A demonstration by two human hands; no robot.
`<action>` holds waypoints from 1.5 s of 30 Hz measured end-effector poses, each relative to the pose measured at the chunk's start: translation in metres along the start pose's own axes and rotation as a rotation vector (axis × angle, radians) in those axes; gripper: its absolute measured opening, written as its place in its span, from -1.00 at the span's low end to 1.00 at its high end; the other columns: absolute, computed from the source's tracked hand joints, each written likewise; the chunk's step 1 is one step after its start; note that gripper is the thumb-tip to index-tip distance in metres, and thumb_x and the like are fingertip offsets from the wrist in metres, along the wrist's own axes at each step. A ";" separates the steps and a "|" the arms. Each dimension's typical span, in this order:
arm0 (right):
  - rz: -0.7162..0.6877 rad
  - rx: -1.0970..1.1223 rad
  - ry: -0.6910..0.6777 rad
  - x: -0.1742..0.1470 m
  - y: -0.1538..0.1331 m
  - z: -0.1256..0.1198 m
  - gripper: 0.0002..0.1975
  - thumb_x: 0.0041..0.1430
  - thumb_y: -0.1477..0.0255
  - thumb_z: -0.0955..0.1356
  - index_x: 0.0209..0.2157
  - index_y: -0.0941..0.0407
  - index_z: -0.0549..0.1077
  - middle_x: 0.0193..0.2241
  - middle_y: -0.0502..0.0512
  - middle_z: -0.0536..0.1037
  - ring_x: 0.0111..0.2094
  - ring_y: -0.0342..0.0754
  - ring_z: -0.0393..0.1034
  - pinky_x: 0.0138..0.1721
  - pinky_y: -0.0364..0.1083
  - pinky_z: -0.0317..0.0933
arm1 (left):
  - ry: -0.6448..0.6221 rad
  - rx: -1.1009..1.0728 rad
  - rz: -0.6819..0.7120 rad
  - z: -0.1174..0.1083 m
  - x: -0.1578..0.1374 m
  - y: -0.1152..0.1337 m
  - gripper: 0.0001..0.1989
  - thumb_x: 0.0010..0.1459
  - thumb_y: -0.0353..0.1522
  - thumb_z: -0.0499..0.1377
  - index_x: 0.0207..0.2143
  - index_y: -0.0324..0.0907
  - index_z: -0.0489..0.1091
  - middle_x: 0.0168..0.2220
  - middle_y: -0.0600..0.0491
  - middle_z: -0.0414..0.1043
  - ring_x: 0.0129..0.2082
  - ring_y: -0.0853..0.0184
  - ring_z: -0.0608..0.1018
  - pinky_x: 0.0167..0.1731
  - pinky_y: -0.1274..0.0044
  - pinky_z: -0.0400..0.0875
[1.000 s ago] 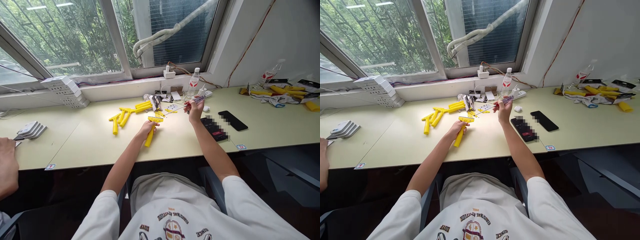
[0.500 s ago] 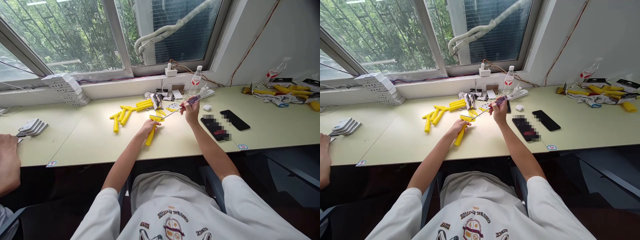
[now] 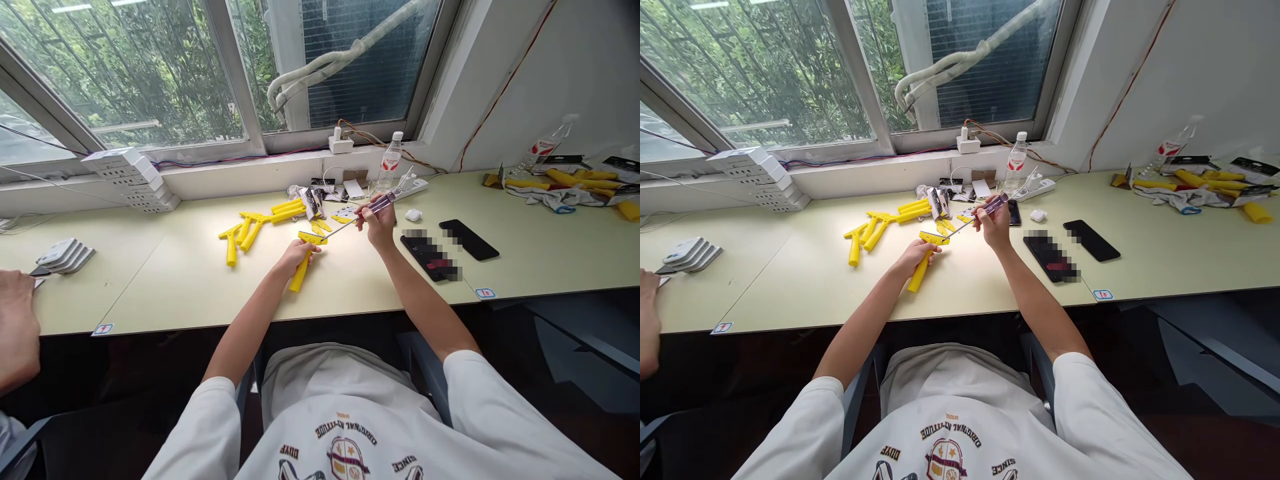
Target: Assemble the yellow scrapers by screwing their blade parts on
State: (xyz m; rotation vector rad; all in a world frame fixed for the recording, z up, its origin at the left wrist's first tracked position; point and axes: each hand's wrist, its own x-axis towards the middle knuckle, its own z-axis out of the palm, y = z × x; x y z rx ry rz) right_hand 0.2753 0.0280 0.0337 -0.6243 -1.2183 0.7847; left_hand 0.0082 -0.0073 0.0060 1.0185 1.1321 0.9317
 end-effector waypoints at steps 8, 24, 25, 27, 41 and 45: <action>-0.054 0.053 -0.118 -0.003 -0.002 0.000 -0.51 0.19 0.08 0.59 -0.14 -0.06 0.28 -0.30 -0.11 0.67 -0.56 -0.14 0.49 -0.56 -0.11 0.35 | 0.005 -0.011 -0.016 -0.002 0.001 0.000 -0.80 0.26 -0.42 0.49 -0.18 -0.25 0.53 -0.19 -0.11 0.71 -0.55 0.47 0.48 -0.46 0.53 0.45; -0.006 -0.030 -0.027 -0.004 -0.012 0.008 -0.14 0.14 0.03 0.67 0.37 -0.25 0.34 -0.24 -0.11 0.66 -0.56 -0.18 0.43 -0.56 -0.15 0.42 | -0.009 0.015 -0.019 -0.005 0.006 -0.005 -0.83 0.24 -0.44 0.47 -0.26 -0.26 0.53 -0.21 -0.12 0.69 -0.56 0.49 0.46 -0.46 0.53 0.40; -0.014 -0.030 -0.009 -0.005 -0.013 0.009 -0.05 0.14 0.03 0.67 0.44 -0.29 0.26 -0.23 -0.10 0.66 -0.53 -0.16 0.45 -0.54 -0.14 0.46 | -0.007 0.018 -0.016 -0.004 0.006 -0.005 -0.84 0.24 -0.45 0.46 -0.25 -0.26 0.53 -0.21 -0.12 0.69 -0.56 0.49 0.46 -0.46 0.53 0.39; -0.014 -0.049 0.008 -0.007 -0.015 0.012 0.06 0.13 -0.01 0.67 0.52 -0.32 0.16 -0.19 -0.06 0.66 -0.47 -0.12 0.50 -0.49 -0.12 0.53 | -0.004 0.021 -0.012 -0.003 0.005 -0.004 -0.85 0.24 -0.47 0.45 -0.24 -0.25 0.52 -0.21 -0.11 0.69 -0.56 0.49 0.45 -0.47 0.53 0.38; -0.069 -0.210 0.106 -0.011 -0.024 0.010 -0.21 0.26 -0.29 0.43 0.42 -0.32 0.36 0.07 0.11 0.68 -0.47 -0.09 0.50 -0.58 -0.10 0.37 | -0.015 0.025 0.000 -0.002 0.001 0.000 -0.85 0.26 -0.48 0.42 -0.34 -0.26 0.52 -0.30 -0.09 0.64 -0.56 0.49 0.41 -0.46 0.53 0.34; -0.121 -0.240 0.134 -0.011 -0.020 0.013 -0.21 0.27 -0.32 0.43 0.39 -0.30 0.35 -0.04 0.09 0.61 -0.51 -0.10 0.41 -0.57 -0.05 0.41 | -0.027 0.031 -0.014 -0.005 0.002 -0.003 -0.85 0.26 -0.44 0.45 -0.33 -0.25 0.53 -0.34 -0.06 0.60 -0.54 0.47 0.42 -0.44 0.53 0.36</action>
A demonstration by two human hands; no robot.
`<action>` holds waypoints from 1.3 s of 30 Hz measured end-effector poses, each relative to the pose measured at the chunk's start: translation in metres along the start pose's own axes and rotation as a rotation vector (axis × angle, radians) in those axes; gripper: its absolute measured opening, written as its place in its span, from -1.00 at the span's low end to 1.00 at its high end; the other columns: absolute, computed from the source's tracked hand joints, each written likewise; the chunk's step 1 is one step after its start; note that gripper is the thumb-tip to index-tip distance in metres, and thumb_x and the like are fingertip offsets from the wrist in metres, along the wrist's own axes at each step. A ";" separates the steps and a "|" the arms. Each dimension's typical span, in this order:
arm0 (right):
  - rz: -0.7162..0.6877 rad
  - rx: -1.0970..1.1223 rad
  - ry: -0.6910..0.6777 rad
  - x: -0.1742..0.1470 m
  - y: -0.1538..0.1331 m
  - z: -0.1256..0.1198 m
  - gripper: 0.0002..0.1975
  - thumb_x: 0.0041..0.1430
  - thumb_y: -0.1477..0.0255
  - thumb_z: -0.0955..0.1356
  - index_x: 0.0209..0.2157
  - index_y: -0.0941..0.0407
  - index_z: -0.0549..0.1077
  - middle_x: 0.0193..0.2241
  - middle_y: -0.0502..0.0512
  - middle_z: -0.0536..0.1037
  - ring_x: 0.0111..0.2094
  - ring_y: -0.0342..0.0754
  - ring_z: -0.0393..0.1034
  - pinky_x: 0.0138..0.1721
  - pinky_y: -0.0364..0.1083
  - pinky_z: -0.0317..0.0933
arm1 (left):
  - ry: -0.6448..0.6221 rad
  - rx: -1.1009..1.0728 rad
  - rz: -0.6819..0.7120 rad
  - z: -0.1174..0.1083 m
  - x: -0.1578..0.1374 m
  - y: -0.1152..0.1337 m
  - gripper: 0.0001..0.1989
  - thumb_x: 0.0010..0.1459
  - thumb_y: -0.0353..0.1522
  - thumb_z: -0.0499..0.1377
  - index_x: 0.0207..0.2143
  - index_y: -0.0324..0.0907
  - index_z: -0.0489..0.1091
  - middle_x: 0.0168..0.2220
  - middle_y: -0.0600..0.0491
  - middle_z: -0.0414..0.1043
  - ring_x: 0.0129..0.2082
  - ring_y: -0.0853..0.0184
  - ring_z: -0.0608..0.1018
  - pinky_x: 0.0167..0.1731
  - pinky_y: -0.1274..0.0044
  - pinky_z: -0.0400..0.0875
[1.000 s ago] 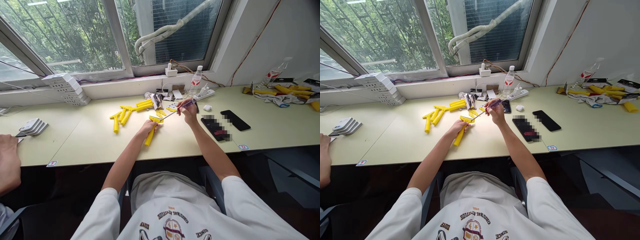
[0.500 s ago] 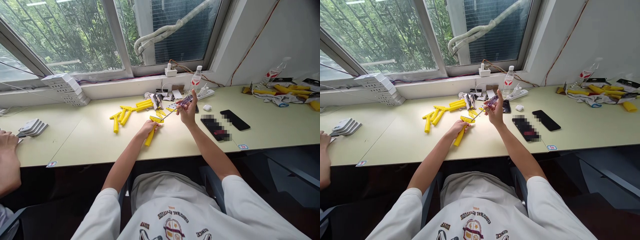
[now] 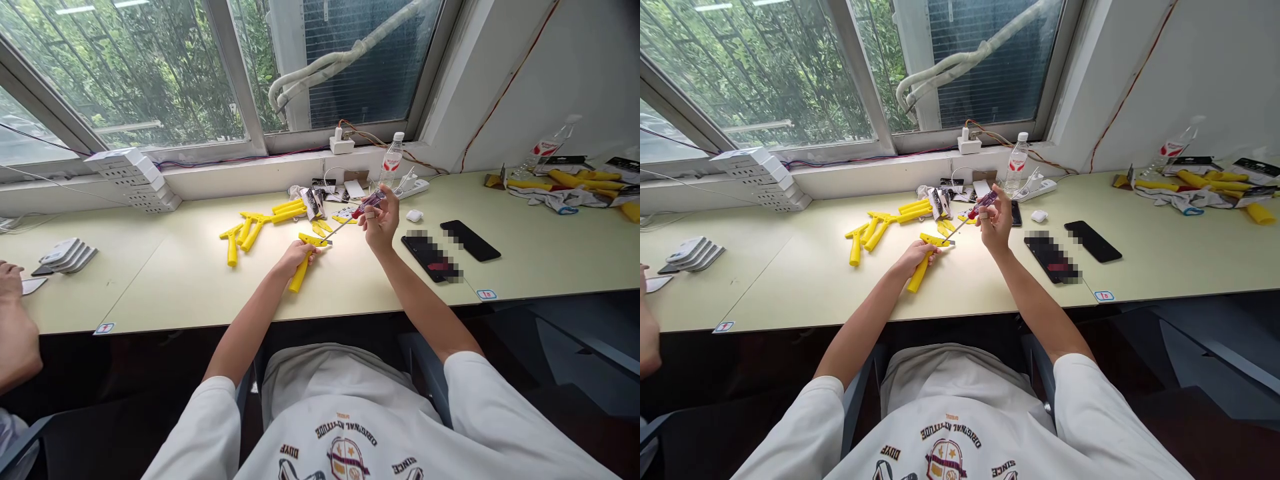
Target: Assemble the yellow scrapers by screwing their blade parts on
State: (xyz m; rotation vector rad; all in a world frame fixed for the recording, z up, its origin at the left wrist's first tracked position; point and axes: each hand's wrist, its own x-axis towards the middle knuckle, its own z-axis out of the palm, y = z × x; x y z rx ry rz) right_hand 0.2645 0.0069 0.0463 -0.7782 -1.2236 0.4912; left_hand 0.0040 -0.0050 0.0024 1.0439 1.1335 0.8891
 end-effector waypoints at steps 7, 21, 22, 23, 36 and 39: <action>0.095 0.069 -0.066 0.002 -0.002 0.002 -0.13 0.14 -0.39 0.48 0.35 -0.32 0.30 -0.05 0.10 0.48 -0.43 -0.04 0.43 -0.56 -0.04 0.33 | 0.006 0.019 0.014 0.002 -0.003 0.002 -0.84 0.28 -0.43 0.44 -0.33 -0.26 0.55 -0.38 -0.06 0.57 -0.51 0.42 0.42 -0.44 0.51 0.37; 0.702 -0.134 0.041 0.041 0.073 -0.035 -0.62 0.32 0.14 0.49 0.03 0.01 0.43 -0.46 -0.12 0.50 -0.64 -0.18 0.31 -0.68 -0.23 0.05 | 0.035 -0.063 0.013 0.002 -0.002 0.004 -0.79 0.24 -0.39 0.49 -0.22 -0.22 0.51 -0.18 -0.08 0.69 -0.51 0.46 0.45 -0.46 0.52 0.39; 0.742 -0.217 -0.022 0.039 0.076 -0.036 -0.67 0.33 0.21 0.49 0.00 0.04 0.45 -0.49 -0.11 0.51 -0.66 -0.19 0.29 -0.68 -0.23 0.04 | 0.028 -0.073 0.017 0.001 -0.001 0.003 -0.78 0.24 -0.38 0.49 -0.21 -0.22 0.51 -0.17 -0.08 0.69 -0.52 0.46 0.45 -0.46 0.52 0.39; 0.767 -0.299 -0.077 0.036 0.078 -0.035 -0.72 0.35 0.27 0.49 -0.01 0.06 0.45 -0.52 -0.09 0.53 -0.66 -0.18 0.29 -0.68 -0.23 0.05 | 0.022 -0.079 0.022 0.000 -0.001 0.002 -0.78 0.25 -0.38 0.49 -0.21 -0.23 0.51 -0.17 -0.08 0.68 -0.52 0.47 0.45 -0.47 0.52 0.39; 0.419 -1.098 -0.388 0.016 0.068 -0.027 -0.47 0.43 0.17 0.45 0.26 0.21 0.57 0.20 0.54 0.65 0.13 0.32 0.61 0.13 0.14 0.44 | -0.059 -0.061 0.043 -0.002 0.000 -0.001 -0.78 0.26 -0.37 0.48 -0.21 -0.24 0.51 -0.15 -0.12 0.67 -0.52 0.48 0.46 -0.48 0.53 0.37; 0.240 -0.849 -0.433 0.013 0.056 -0.019 -0.60 0.41 0.22 0.43 0.16 0.09 0.65 0.09 0.32 0.72 -0.01 0.19 0.61 0.06 0.09 0.43 | -0.095 -0.041 0.035 -0.003 -0.001 -0.001 -0.76 0.22 -0.36 0.49 -0.19 -0.24 0.50 -0.14 -0.12 0.67 -0.52 0.48 0.47 -0.48 0.53 0.39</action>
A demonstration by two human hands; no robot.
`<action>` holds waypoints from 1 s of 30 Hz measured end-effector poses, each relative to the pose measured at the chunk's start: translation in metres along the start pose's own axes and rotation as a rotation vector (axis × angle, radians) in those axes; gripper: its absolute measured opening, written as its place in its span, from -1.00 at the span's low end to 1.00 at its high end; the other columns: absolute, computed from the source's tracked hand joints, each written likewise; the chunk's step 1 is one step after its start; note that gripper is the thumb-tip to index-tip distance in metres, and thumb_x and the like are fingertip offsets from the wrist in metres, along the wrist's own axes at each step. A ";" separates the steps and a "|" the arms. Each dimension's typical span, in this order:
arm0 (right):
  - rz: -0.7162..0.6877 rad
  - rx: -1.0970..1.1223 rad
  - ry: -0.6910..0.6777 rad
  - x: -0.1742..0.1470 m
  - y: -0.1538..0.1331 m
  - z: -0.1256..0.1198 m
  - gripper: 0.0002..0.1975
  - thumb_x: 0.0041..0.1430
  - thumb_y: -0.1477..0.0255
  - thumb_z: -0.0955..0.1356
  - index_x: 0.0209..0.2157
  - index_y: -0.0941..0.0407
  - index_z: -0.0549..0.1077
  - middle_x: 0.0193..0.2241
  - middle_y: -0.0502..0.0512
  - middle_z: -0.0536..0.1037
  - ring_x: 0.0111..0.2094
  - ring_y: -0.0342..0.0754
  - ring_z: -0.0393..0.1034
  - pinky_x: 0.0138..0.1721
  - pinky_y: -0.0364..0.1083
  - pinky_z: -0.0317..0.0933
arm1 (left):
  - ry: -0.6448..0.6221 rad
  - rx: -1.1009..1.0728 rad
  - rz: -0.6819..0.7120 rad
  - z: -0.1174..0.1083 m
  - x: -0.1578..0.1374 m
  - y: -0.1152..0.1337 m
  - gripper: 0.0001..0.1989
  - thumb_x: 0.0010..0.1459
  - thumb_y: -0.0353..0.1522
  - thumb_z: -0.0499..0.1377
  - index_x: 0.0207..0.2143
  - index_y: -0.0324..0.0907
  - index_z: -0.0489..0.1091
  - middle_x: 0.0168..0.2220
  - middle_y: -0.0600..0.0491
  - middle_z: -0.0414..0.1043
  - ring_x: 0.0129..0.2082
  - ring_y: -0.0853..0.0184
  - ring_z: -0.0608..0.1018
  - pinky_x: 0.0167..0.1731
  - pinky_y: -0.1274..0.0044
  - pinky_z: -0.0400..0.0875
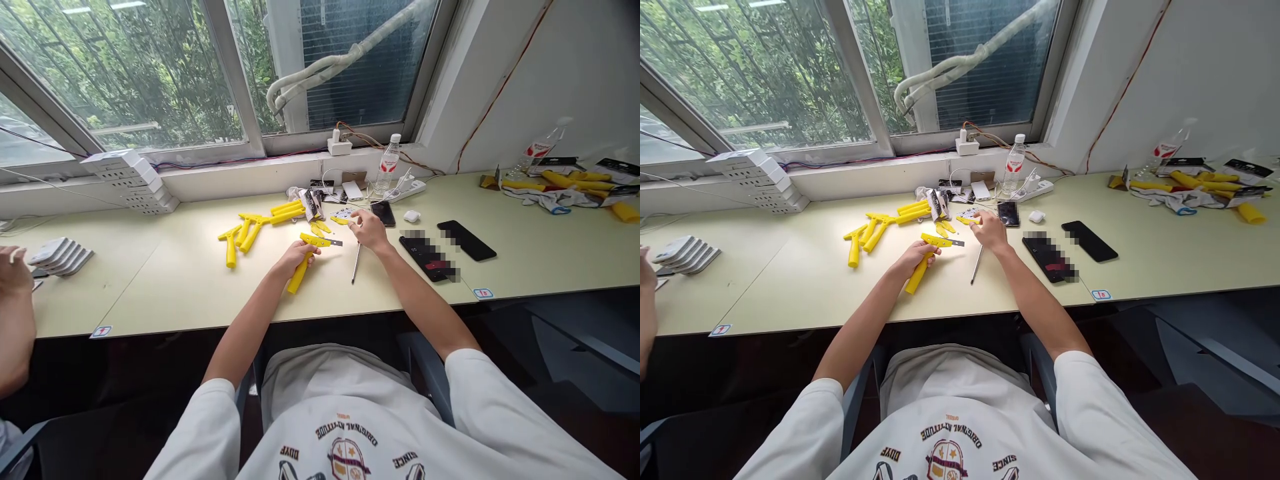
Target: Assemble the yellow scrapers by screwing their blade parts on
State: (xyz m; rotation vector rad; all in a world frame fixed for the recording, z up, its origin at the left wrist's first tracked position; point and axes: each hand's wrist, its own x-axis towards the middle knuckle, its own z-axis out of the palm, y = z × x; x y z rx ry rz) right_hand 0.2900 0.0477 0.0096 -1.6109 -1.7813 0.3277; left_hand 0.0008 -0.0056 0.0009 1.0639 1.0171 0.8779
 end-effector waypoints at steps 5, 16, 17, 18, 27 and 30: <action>-0.203 0.322 -0.240 -0.006 -0.017 0.001 -0.72 0.34 0.24 0.43 -0.09 0.07 0.73 -0.09 0.18 0.78 -0.12 0.11 0.56 -0.03 0.05 0.38 | -0.063 0.019 0.011 0.001 -0.005 0.002 -0.75 0.20 -0.38 0.45 -0.13 -0.25 0.50 -0.16 -0.09 0.66 -0.53 0.47 0.48 -0.47 0.52 0.41; -0.150 0.503 -0.580 -0.013 -0.023 0.004 -0.79 0.09 0.30 0.49 -0.29 0.11 0.74 -0.42 0.06 0.67 -0.40 -0.06 0.44 -0.29 -0.05 0.27 | -0.125 0.069 0.025 0.000 -0.009 0.007 -0.79 0.19 -0.37 0.40 -0.15 -0.27 0.54 -0.17 -0.08 0.64 -0.53 0.47 0.48 -0.49 0.53 0.38; -0.134 0.540 -0.594 -0.013 -0.023 0.004 -0.78 0.09 0.29 0.50 -0.28 0.11 0.74 -0.41 0.06 0.67 -0.39 -0.06 0.44 -0.28 -0.05 0.28 | -0.126 0.068 0.032 0.000 -0.009 0.008 -0.78 0.19 -0.37 0.41 -0.14 -0.27 0.54 -0.17 -0.08 0.64 -0.52 0.47 0.48 -0.49 0.53 0.37; -0.119 0.580 -0.607 -0.013 -0.023 0.004 -0.77 0.08 0.28 0.52 -0.26 0.11 0.74 -0.40 0.06 0.68 -0.39 -0.06 0.45 -0.27 -0.05 0.29 | -0.130 0.066 0.040 -0.001 -0.010 0.008 -0.77 0.19 -0.36 0.42 -0.13 -0.26 0.55 -0.18 -0.08 0.64 -0.52 0.46 0.48 -0.50 0.53 0.36; -0.059 0.805 -0.700 -0.015 -0.024 -0.002 -0.63 0.01 0.19 0.65 -0.20 0.11 0.76 -0.31 0.11 0.69 -0.33 -0.06 0.44 -0.26 -0.05 0.30 | -0.213 0.105 0.051 0.001 -0.017 0.015 -0.75 0.18 -0.30 0.44 -0.16 -0.23 0.56 -0.22 -0.03 0.63 -0.52 0.48 0.43 -0.45 0.52 0.37; 0.001 0.827 -0.699 -0.016 -0.025 0.001 -0.64 -0.03 0.18 0.66 -0.24 0.12 0.76 -0.35 0.12 0.68 -0.37 -0.08 0.38 -0.32 -0.06 0.23 | -0.238 0.125 0.049 0.003 -0.020 0.016 -0.74 0.17 -0.29 0.43 -0.14 -0.22 0.56 -0.21 -0.02 0.63 -0.51 0.47 0.44 -0.41 0.51 0.39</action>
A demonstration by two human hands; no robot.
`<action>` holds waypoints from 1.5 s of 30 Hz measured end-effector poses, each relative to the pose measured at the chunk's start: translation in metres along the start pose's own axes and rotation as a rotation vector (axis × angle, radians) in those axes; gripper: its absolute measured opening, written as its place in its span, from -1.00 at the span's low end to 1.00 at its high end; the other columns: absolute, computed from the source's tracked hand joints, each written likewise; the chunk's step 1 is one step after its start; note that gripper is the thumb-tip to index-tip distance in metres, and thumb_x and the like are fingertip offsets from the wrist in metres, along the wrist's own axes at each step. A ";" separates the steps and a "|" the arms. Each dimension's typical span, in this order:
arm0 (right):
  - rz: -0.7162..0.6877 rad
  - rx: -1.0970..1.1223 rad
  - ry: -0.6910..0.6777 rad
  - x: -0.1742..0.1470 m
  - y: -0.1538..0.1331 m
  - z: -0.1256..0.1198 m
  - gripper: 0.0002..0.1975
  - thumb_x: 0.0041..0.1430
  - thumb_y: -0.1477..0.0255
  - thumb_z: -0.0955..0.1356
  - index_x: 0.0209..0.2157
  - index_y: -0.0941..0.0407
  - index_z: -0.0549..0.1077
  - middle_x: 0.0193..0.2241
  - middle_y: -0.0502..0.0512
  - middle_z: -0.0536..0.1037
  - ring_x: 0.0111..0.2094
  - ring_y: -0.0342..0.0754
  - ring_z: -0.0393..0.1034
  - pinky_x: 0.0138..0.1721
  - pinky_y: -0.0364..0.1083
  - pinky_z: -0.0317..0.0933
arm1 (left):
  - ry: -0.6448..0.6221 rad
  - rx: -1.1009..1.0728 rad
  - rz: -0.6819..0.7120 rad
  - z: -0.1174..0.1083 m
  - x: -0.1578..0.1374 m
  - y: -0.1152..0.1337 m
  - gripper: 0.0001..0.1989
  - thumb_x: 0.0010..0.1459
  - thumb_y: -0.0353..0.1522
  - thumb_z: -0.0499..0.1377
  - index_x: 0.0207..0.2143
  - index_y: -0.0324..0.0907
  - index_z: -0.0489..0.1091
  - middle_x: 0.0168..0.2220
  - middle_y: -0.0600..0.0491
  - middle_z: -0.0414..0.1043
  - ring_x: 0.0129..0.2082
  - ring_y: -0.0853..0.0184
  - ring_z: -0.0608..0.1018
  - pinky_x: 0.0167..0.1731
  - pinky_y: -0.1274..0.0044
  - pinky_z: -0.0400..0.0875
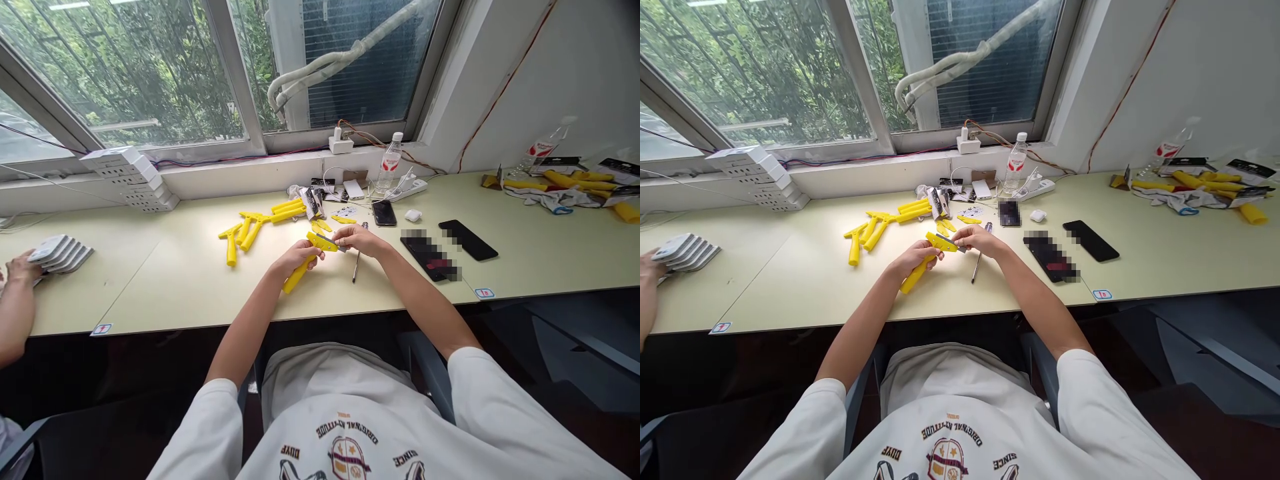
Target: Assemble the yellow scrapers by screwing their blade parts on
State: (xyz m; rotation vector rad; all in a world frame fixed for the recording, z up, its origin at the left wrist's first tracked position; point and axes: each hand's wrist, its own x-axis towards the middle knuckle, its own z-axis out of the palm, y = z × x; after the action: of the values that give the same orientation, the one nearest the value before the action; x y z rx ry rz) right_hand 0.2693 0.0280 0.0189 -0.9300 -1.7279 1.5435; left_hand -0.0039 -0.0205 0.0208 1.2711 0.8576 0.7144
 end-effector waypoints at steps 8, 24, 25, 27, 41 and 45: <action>0.026 0.003 0.053 0.004 0.004 0.009 -0.63 -0.06 0.21 0.63 -0.23 0.14 0.79 -0.39 0.09 0.65 -0.40 -0.11 0.36 -0.38 -0.08 0.12 | -0.015 0.054 -0.023 0.003 -0.001 0.000 -0.75 0.16 -0.27 0.43 -0.18 -0.23 0.60 -0.19 -0.04 0.65 -0.50 0.47 0.43 -0.42 0.51 0.40; 0.017 -0.153 0.288 0.008 0.000 0.011 -0.67 0.08 0.12 0.58 -0.27 0.08 0.67 -0.33 0.14 0.64 -0.30 0.00 0.43 -0.31 -0.05 0.25 | 0.062 -0.040 -0.034 0.003 0.002 -0.003 -0.74 0.15 -0.36 0.43 -0.11 -0.24 0.56 -0.22 -0.04 0.64 -0.53 0.47 0.45 -0.45 0.52 0.40; 0.010 -0.284 0.408 0.008 0.000 0.006 -0.70 0.13 0.14 0.57 -0.26 0.08 0.65 -0.31 0.17 0.66 -0.26 0.04 0.47 -0.25 -0.02 0.30 | 0.083 -0.056 -0.036 0.002 0.004 -0.003 -0.72 0.15 -0.37 0.43 -0.09 -0.24 0.55 -0.22 -0.04 0.63 -0.54 0.47 0.45 -0.46 0.52 0.40; 0.067 -0.590 0.648 0.005 0.001 -0.006 -0.74 0.21 0.21 0.56 -0.17 0.07 0.61 -0.22 0.27 0.70 -0.12 0.17 0.55 -0.07 0.05 0.38 | 0.117 -0.078 -0.038 -0.001 0.006 -0.005 -0.73 0.14 -0.39 0.43 -0.10 -0.24 0.54 -0.23 -0.03 0.62 -0.54 0.48 0.45 -0.48 0.53 0.39; 0.133 -0.093 0.629 0.003 0.003 -0.033 -0.07 0.11 0.16 0.49 0.45 0.11 0.20 -0.38 0.06 0.60 -0.42 0.05 0.45 -0.44 -0.03 0.23 | 0.274 -0.121 -0.014 -0.006 0.019 -0.018 -0.76 0.19 -0.40 0.43 -0.15 -0.22 0.47 -0.18 -0.06 0.63 -0.53 0.47 0.48 -0.50 0.53 0.40; -0.122 0.204 0.737 0.004 -0.007 -0.032 -0.11 0.12 0.01 0.44 0.38 -0.02 0.12 -0.43 -0.06 0.49 -0.53 -0.02 0.35 -0.54 -0.08 0.13 | 0.278 -0.117 -0.027 -0.003 0.018 -0.014 -0.83 0.18 -0.43 0.39 -0.20 -0.22 0.48 -0.22 -0.04 0.62 -0.54 0.47 0.45 -0.49 0.52 0.37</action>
State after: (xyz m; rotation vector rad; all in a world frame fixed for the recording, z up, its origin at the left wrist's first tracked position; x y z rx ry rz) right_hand 0.2925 0.0484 0.0294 -1.0834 -1.0593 1.0721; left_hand 0.0030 -0.0063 0.0046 1.0687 1.0405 0.9210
